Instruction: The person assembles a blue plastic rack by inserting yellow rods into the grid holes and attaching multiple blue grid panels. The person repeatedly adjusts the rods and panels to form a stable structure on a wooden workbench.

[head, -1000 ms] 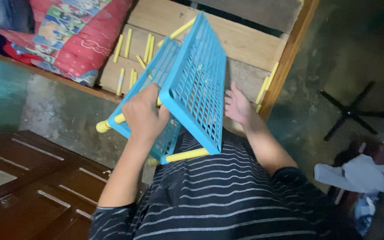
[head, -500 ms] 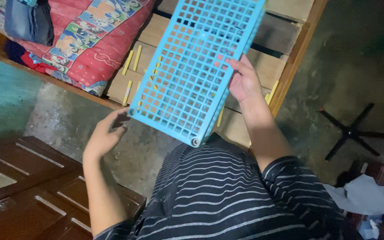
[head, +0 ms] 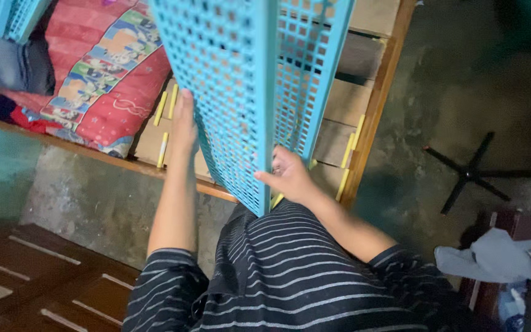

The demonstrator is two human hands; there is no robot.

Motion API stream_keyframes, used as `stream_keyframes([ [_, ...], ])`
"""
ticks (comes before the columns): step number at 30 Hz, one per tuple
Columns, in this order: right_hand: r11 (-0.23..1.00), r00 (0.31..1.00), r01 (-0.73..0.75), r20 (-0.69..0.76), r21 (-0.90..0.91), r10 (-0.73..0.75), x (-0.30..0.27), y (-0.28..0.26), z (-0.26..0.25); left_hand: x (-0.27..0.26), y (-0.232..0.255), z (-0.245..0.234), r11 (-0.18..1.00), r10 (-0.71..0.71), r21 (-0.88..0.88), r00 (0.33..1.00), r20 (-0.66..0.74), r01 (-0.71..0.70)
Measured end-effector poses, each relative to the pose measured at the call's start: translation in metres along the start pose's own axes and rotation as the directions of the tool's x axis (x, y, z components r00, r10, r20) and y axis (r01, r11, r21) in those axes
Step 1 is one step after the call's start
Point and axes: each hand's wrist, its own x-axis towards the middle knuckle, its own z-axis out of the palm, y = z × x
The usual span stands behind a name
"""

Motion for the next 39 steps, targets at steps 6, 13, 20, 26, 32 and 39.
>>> stream_keyframes([
  [6, 0.969, 0.988, 0.021, 0.154, -0.246, 0.017, -0.025, 0.012, -0.029, 0.016, -0.011, -0.022, 0.972, -0.185, -0.163, 0.980, -0.072, 0.172],
  [13, 0.856, 0.860, -0.498, -0.048, 0.140, 0.508, -0.092, 0.077, -0.072, 0.002, 0.018, -0.050, 0.665, -0.016, 0.747, 1.000, -0.018, 0.024],
  [20, 0.326, 0.624, -0.752, -0.458, -0.573, 0.633, -0.181, 0.188, -0.115, -0.028, 0.084, 0.006, 0.417, 0.217, 0.852, 0.945, 0.246, -0.317],
  [26, 0.253, 0.546, -0.830, -0.634, -0.497, 0.547, -0.221, 0.187, -0.135, -0.020, 0.092, 0.016, 0.185, -0.027, 0.926, 0.941, 0.338, -0.328],
  [32, 0.924, 0.677, -0.379, -0.694, -0.046, 0.243, -0.180, 0.131, -0.120, -0.002, 0.053, 0.053, 0.359, -0.259, 0.832, 0.812, 0.524, -0.422],
  [39, 0.721, 0.219, -0.508, -0.738, 0.472, 0.638, -0.160, 0.170, -0.117, 0.030, -0.062, 0.110, 0.348, -0.633, 0.864, 0.589, 0.502, -0.363],
])
